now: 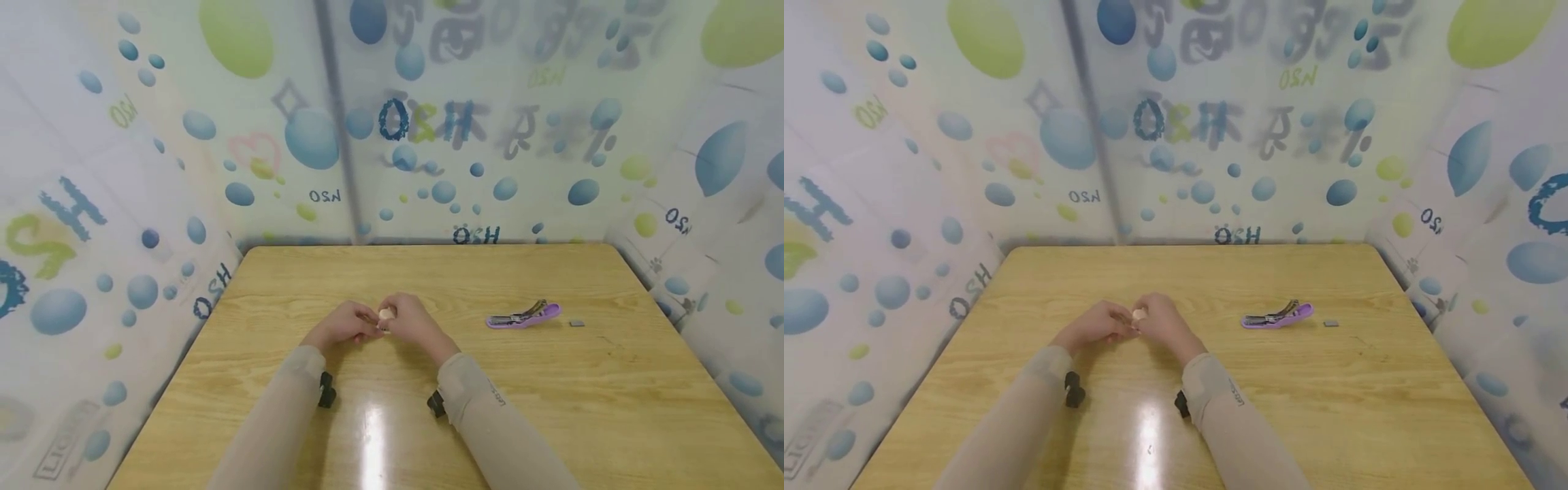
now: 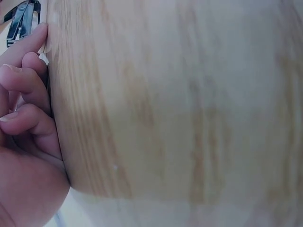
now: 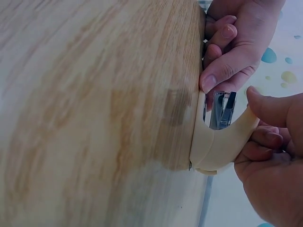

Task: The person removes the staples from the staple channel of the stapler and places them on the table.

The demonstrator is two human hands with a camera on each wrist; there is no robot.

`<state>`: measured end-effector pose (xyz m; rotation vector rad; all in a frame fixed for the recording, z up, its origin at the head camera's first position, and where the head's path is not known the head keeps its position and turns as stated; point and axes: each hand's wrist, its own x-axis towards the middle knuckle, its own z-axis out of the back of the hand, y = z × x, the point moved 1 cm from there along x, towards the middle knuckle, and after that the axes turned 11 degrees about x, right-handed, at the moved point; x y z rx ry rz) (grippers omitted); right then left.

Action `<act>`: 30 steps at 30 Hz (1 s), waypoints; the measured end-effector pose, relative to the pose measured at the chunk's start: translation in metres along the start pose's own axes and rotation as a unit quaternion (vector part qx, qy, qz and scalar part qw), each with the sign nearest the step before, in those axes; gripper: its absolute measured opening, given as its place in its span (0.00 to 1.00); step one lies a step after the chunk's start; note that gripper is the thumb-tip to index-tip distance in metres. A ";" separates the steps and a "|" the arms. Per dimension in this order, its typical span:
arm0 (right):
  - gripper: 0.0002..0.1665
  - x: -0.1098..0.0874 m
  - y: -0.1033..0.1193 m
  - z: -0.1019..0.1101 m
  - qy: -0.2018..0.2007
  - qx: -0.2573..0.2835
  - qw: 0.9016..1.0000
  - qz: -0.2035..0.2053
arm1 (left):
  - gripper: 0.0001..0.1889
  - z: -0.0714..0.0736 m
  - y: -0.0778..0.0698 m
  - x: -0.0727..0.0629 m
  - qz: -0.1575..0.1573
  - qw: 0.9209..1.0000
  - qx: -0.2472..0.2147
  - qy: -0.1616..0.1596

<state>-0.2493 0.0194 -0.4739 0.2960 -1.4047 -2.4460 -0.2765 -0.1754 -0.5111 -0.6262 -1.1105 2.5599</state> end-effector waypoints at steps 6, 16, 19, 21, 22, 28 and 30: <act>0.13 -0.001 0.001 0.001 -0.001 0.000 1.000 0.012 | 0.13 0.001 -0.003 -0.002 -0.003 1.000 0.001 -0.002; 0.13 -0.004 -0.004 0.003 -0.014 0.031 0.999 0.000 | 0.15 -0.001 0.002 0.001 -0.002 1.000 0.010 -0.001; 0.14 -0.008 -0.008 0.005 -0.037 0.064 0.997 -0.005 | 0.16 -0.001 0.001 0.000 0.001 1.000 0.011 0.000; 0.16 -0.010 -0.011 0.006 -0.052 0.079 0.996 -0.002 | 0.17 0.000 0.001 0.000 0.003 1.000 0.011 0.001; 0.16 -0.010 -0.012 0.006 -0.055 0.081 0.995 0.004 | 0.17 0.000 0.001 -0.001 0.004 1.000 0.012 0.001; 0.18 -0.014 -0.018 0.006 -0.063 0.090 0.994 0.023 | 0.17 0.000 0.002 0.001 0.004 1.000 0.010 0.006; 0.17 -0.015 -0.020 0.007 -0.068 0.103 0.992 0.018 | 0.17 0.000 0.001 0.002 0.004 1.000 0.005 0.007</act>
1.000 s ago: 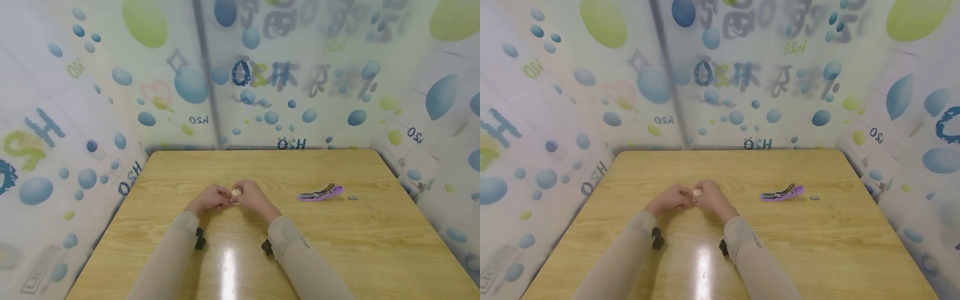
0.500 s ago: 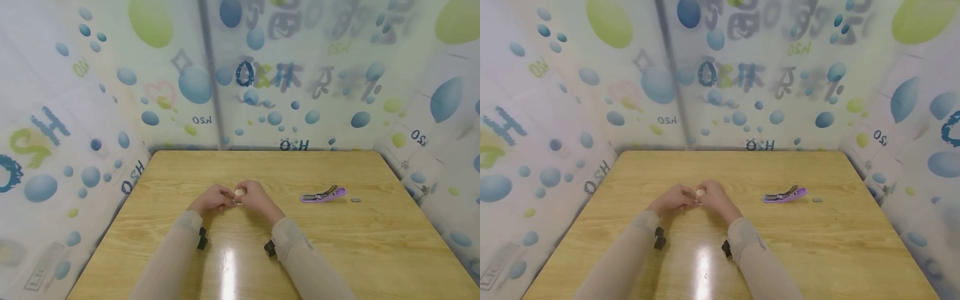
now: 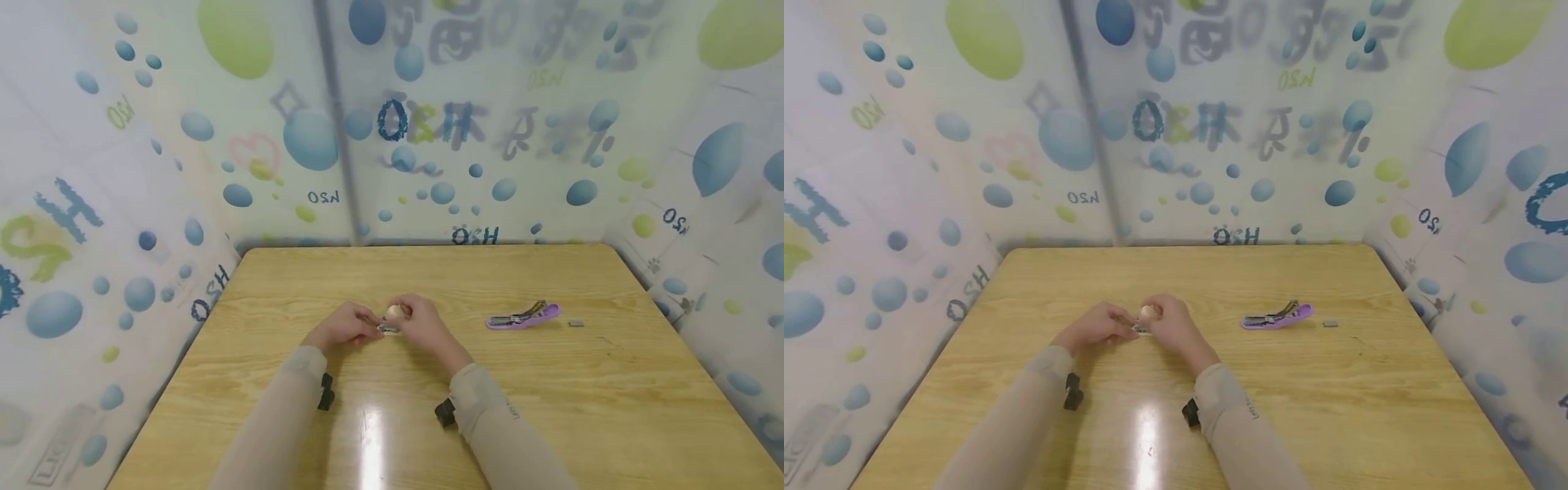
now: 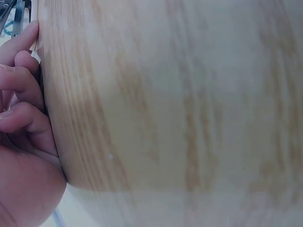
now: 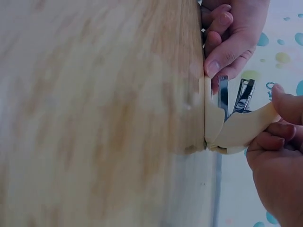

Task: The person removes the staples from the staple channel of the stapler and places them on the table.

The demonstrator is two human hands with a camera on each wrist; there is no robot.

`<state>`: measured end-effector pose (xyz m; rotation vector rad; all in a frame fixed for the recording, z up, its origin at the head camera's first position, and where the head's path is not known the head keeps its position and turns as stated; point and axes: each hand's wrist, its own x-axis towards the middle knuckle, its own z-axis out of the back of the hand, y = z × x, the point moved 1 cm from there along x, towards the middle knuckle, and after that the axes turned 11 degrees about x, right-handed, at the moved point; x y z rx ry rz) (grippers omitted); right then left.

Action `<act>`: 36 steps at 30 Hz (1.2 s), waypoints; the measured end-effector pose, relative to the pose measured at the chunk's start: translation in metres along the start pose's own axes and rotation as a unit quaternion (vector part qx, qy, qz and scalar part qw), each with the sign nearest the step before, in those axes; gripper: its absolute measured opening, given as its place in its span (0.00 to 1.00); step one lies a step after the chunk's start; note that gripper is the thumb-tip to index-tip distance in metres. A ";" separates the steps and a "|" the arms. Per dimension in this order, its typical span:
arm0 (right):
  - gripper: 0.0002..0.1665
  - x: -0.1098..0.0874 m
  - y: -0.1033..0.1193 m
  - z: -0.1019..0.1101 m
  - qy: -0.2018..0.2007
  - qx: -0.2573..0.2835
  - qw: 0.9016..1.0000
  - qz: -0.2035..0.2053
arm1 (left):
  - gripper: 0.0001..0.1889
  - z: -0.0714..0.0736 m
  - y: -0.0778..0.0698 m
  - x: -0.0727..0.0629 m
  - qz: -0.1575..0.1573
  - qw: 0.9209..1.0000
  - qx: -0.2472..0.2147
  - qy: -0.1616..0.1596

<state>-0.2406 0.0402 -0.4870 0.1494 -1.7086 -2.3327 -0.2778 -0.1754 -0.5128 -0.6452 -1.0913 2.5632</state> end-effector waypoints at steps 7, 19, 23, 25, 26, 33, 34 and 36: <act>0.16 -0.004 -0.005 0.005 -0.013 0.023 1.000 0.003 | 0.18 -0.002 0.001 0.000 0.004 1.000 -0.013 0.000; 0.17 -0.022 -0.007 0.017 -0.060 0.073 0.995 -0.020 | 0.17 -0.002 -0.003 -0.001 0.010 1.000 -0.002 -0.007; 0.18 -0.024 -0.007 0.023 -0.059 0.059 0.996 -0.021 | 0.17 -0.001 -0.005 -0.002 0.008 1.000 -0.008 -0.011; 0.18 -0.024 -0.007 0.026 -0.058 0.057 0.996 -0.021 | 0.17 -0.001 -0.005 -0.002 0.007 1.000 -0.010 -0.012; 0.18 -0.025 -0.008 0.026 -0.057 0.058 0.996 -0.023 | 0.17 -0.001 -0.005 -0.002 0.007 1.000 -0.011 -0.011; 0.17 -0.030 -0.010 0.036 -0.054 0.038 0.997 -0.037 | 0.16 -0.001 -0.003 0.000 0.012 1.000 -0.009 -0.006; 0.17 -0.030 -0.010 0.037 -0.053 0.032 0.997 -0.041 | 0.16 -0.001 -0.003 0.000 0.013 1.000 -0.009 -0.007; 0.17 -0.031 -0.010 0.040 -0.048 0.020 0.997 -0.050 | 0.16 0.000 -0.003 -0.001 0.018 1.000 -0.009 -0.009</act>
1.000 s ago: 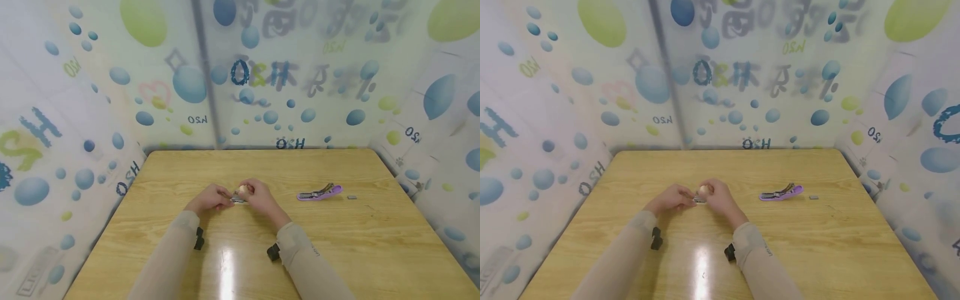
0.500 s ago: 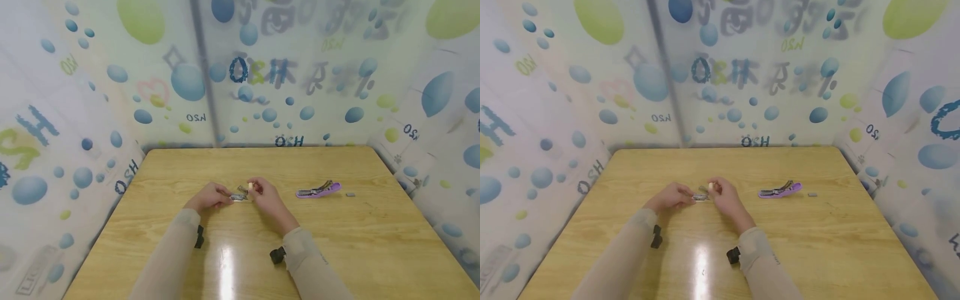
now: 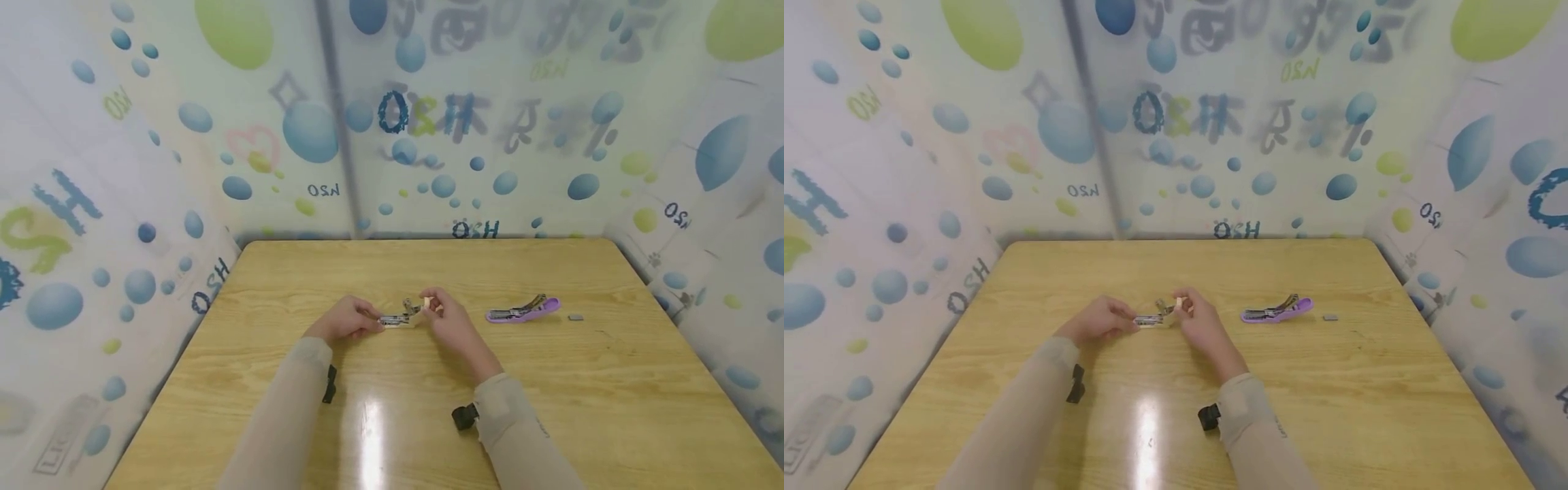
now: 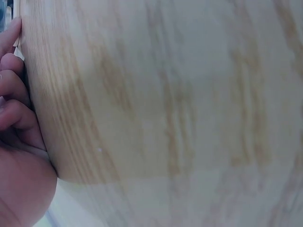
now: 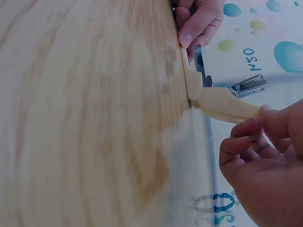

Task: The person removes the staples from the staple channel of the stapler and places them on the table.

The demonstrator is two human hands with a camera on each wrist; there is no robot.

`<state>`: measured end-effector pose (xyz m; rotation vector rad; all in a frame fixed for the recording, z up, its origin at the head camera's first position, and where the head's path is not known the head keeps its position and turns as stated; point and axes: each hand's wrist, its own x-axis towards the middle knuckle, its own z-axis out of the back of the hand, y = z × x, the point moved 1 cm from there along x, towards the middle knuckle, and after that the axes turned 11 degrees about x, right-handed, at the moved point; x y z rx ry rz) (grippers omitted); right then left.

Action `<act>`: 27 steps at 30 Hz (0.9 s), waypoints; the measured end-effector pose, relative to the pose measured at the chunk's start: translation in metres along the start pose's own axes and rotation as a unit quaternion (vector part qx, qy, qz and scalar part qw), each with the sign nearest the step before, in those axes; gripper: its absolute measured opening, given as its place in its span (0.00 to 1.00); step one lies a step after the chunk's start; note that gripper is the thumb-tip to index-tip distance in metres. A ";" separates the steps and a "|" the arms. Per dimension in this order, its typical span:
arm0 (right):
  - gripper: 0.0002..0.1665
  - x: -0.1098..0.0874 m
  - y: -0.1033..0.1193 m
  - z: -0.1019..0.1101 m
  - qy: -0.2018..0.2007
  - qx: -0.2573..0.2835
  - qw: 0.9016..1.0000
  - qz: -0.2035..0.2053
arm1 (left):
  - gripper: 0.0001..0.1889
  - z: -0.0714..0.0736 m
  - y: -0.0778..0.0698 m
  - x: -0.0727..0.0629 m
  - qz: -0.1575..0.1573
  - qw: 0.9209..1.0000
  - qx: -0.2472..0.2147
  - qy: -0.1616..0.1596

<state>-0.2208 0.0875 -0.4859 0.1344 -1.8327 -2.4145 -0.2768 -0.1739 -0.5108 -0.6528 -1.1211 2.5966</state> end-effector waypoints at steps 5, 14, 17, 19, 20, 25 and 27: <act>0.18 -0.002 -0.002 0.006 0.009 -0.024 1.000 -0.017 | 0.16 0.001 0.002 -0.001 0.011 1.000 0.000 -0.003; 0.22 -0.003 -0.010 0.011 -0.003 -0.048 0.998 -0.046 | 0.15 0.002 0.001 -0.002 0.012 1.000 -0.006 -0.012; 0.22 -0.004 -0.012 0.012 -0.008 -0.049 0.997 -0.058 | 0.15 0.000 0.001 -0.002 0.007 1.000 -0.008 -0.010; 0.23 -0.005 -0.013 0.011 -0.008 -0.048 0.997 -0.065 | 0.15 -0.001 0.002 -0.002 0.011 1.000 -0.012 -0.006; 0.23 -0.006 -0.013 0.011 -0.009 -0.047 0.997 -0.067 | 0.15 -0.002 0.002 -0.002 0.012 1.000 -0.012 -0.005; 0.23 -0.010 -0.012 0.013 -0.020 -0.041 0.997 -0.055 | 0.15 -0.003 0.001 -0.003 0.009 1.000 -0.004 -0.009; 0.23 -0.011 -0.011 0.014 -0.023 -0.042 0.998 -0.048 | 0.15 -0.004 0.000 -0.004 0.008 1.000 0.000 -0.012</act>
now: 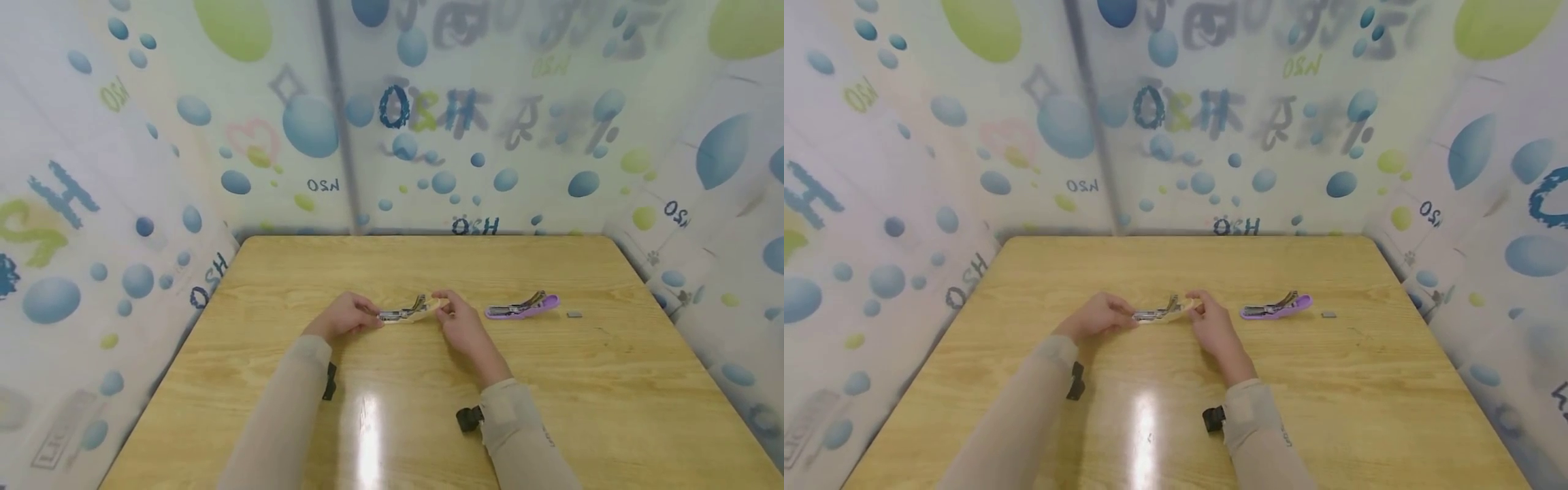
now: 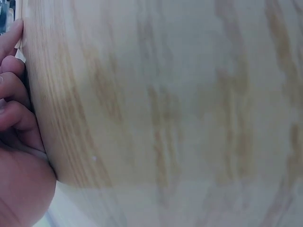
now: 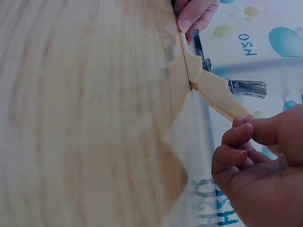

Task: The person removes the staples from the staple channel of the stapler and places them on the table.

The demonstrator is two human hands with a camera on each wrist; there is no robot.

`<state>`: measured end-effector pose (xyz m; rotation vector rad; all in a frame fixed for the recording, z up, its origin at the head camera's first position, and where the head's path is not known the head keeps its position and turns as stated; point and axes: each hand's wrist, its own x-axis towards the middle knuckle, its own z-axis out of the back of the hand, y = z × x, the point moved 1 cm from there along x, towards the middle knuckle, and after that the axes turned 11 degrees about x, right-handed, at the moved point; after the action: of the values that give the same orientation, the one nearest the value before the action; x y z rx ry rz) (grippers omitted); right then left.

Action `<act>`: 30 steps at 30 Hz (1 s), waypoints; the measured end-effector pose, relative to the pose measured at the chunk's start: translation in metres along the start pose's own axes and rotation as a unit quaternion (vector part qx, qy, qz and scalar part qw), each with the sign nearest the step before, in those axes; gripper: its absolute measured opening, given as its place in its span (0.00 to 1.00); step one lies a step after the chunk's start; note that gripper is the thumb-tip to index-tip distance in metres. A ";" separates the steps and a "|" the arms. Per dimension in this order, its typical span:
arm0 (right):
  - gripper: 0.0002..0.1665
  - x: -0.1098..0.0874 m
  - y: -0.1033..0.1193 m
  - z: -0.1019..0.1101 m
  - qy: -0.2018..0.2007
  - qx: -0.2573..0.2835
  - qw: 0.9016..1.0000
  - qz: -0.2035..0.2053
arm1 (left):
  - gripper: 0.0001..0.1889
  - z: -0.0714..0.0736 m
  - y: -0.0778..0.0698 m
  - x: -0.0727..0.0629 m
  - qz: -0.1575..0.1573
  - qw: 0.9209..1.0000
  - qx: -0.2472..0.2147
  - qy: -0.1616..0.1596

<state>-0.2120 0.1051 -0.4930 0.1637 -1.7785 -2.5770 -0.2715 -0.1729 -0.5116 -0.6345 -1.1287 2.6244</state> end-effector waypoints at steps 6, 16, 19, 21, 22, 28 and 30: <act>0.24 -0.004 0.010 0.002 -0.029 0.003 0.999 0.022 | 0.15 0.002 0.001 0.001 0.007 1.000 0.002 0.004; 0.17 -0.007 0.038 -0.033 -0.032 0.076 0.996 0.042 | 0.15 0.002 0.000 0.003 0.003 1.000 -0.012 0.006; 0.17 -0.001 0.037 -0.048 -0.011 0.086 0.996 0.026 | 0.15 0.002 0.000 0.002 0.002 1.000 -0.017 0.005; 0.18 0.004 0.035 -0.057 0.002 0.090 0.996 0.010 | 0.15 0.002 0.001 0.002 0.002 1.000 -0.019 0.003; 0.19 0.007 0.033 -0.061 0.008 0.090 0.996 0.006 | 0.15 0.002 0.001 0.001 0.003 1.000 -0.019 0.003; 0.17 0.011 0.030 -0.080 0.022 0.064 0.997 -0.031 | 0.15 0.003 0.000 0.001 -0.002 1.000 -0.014 0.002; 0.16 0.011 0.028 -0.082 0.019 0.048 0.998 -0.035 | 0.15 0.004 -0.001 0.001 -0.005 1.000 -0.013 0.003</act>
<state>-0.2167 0.0182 -0.4967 0.2795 -1.9184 -2.5172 -0.2738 -0.1739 -0.5085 -0.6404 -1.1620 2.6016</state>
